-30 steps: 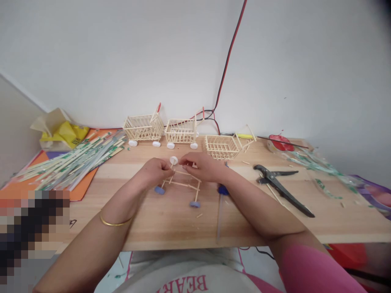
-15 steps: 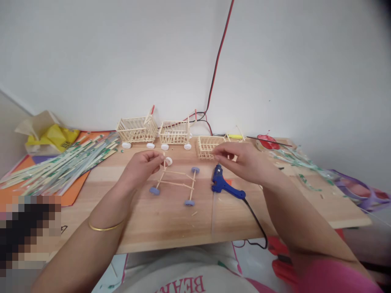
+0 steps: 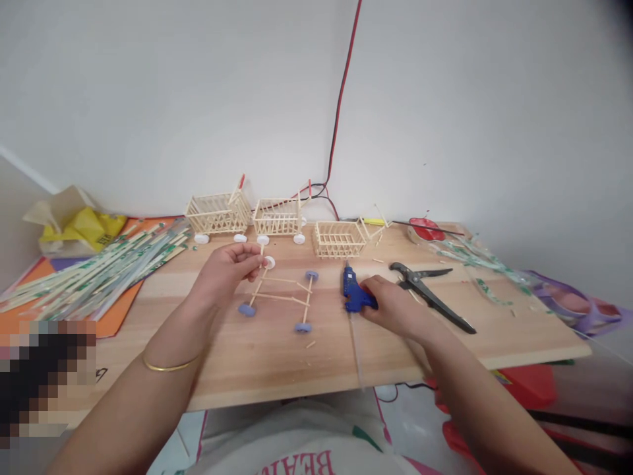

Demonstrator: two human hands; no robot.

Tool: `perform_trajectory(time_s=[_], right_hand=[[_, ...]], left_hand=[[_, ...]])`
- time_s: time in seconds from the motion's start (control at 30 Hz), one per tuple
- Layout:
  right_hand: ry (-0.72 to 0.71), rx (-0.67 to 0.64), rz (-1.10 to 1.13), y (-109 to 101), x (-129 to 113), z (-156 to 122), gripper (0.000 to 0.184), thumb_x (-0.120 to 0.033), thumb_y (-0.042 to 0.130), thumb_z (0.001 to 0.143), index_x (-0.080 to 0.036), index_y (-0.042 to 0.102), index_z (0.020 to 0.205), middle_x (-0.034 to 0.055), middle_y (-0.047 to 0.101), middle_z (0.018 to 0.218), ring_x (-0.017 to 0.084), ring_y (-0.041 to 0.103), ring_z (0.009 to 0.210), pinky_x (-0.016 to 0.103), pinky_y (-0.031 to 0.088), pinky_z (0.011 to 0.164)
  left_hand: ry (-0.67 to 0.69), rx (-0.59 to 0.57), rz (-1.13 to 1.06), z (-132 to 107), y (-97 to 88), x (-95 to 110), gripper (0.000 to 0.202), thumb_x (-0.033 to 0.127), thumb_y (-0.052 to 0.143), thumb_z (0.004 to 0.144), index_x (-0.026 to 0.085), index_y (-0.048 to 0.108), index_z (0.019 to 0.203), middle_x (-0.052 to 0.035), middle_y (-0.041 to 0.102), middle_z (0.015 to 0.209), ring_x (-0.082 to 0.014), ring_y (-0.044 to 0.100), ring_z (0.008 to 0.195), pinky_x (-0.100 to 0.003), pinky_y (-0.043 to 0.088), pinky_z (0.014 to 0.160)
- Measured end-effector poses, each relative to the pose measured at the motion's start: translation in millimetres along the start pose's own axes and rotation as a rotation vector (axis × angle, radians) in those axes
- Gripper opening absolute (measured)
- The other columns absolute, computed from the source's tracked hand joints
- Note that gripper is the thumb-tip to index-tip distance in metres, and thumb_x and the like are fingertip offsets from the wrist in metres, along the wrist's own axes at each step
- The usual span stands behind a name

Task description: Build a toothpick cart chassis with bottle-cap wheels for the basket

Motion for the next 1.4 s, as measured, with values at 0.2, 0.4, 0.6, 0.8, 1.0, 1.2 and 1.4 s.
perform_trajectory(time_s=[0.2,0.4,0.6,0.8,1.0,1.2,1.4], right_hand=[[-0.203,0.032,0.421,-30,-43,-7,0.025,-0.019,0.057,0.075,-0.02,0.057,0.1,0.0015,0.061,0.081,0.015,0.054,0.068,0.025,0.043,0.06],[-0.323,0.178,0.574,-34,-94,17,0.021,-0.038,0.062,0.077,-0.02,0.056,0.086,0.0019,0.06,0.078,0.016,0.054,0.07,0.027,0.043,0.064],[-0.291,0.187,0.585,-10,-85,31,0.026,-0.044,0.059,0.08,-0.02,0.052,0.075,-0.0013,0.051,0.067,0.013,0.046,0.059,0.025,0.037,0.056],[-0.295,0.146,0.645,-2,-80,31,0.033,-0.049,0.06,0.081,-0.019,0.049,0.071,-0.002,0.048,0.064,0.012,0.043,0.057,0.025,0.033,0.053],[-0.295,0.154,0.665,-2,-79,31,0.036,-0.051,0.06,0.08,-0.019,0.049,0.07,-0.0021,0.047,0.063,0.011,0.042,0.056,0.024,0.031,0.052],[-0.294,0.17,0.678,-3,-79,30,0.038,-0.053,0.06,0.08,-0.019,0.048,0.069,-0.0026,0.045,0.06,0.011,0.041,0.054,0.024,0.031,0.05],[-0.273,0.157,0.666,0,-77,31,0.039,-0.054,0.06,0.079,-0.019,0.048,0.068,-0.0024,0.046,0.061,0.011,0.041,0.055,0.024,0.032,0.051]], left_hand=[[-0.003,-0.116,-0.004,-7,16.5,-3,0.024,0.036,0.071,0.07,0.014,0.064,0.076,-0.001,0.06,0.07,-0.0072,0.045,0.053,-0.021,0.037,0.052],[-0.05,-0.204,-0.038,-13,32.2,-9,0.023,0.036,0.071,0.073,0.014,0.063,0.075,0.0024,0.054,0.06,-0.007,0.045,0.052,-0.02,0.034,0.051],[-0.035,-0.186,-0.102,-9,28.8,-12,0.023,0.035,0.072,0.074,0.013,0.064,0.076,0.0022,0.054,0.062,-0.0063,0.045,0.053,-0.02,0.034,0.052],[-0.033,-0.194,-0.109,-10,29.2,-12,0.021,0.034,0.072,0.073,0.014,0.065,0.076,0.0018,0.056,0.062,-0.0069,0.047,0.054,-0.02,0.036,0.053],[-0.022,-0.239,-0.112,-13,33.5,-11,0.019,0.033,0.071,0.076,0.014,0.066,0.078,0.0025,0.057,0.062,-0.006,0.047,0.053,-0.019,0.036,0.054],[-0.019,-0.236,-0.109,-12,33.9,-11,0.018,0.031,0.071,0.076,0.014,0.067,0.079,0.002,0.057,0.063,-0.0063,0.048,0.054,-0.019,0.037,0.054],[-0.007,-0.25,-0.1,-13,34.6,-10,0.019,0.032,0.07,0.077,0.013,0.066,0.079,0.002,0.057,0.063,-0.0063,0.048,0.054,-0.019,0.038,0.055]])
Point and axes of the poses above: each hand's wrist, its own z-axis towards the middle knuckle, its own y-axis out of the palm, x = y × z, the point moved 9 cm from there along z, towards the middle knuckle
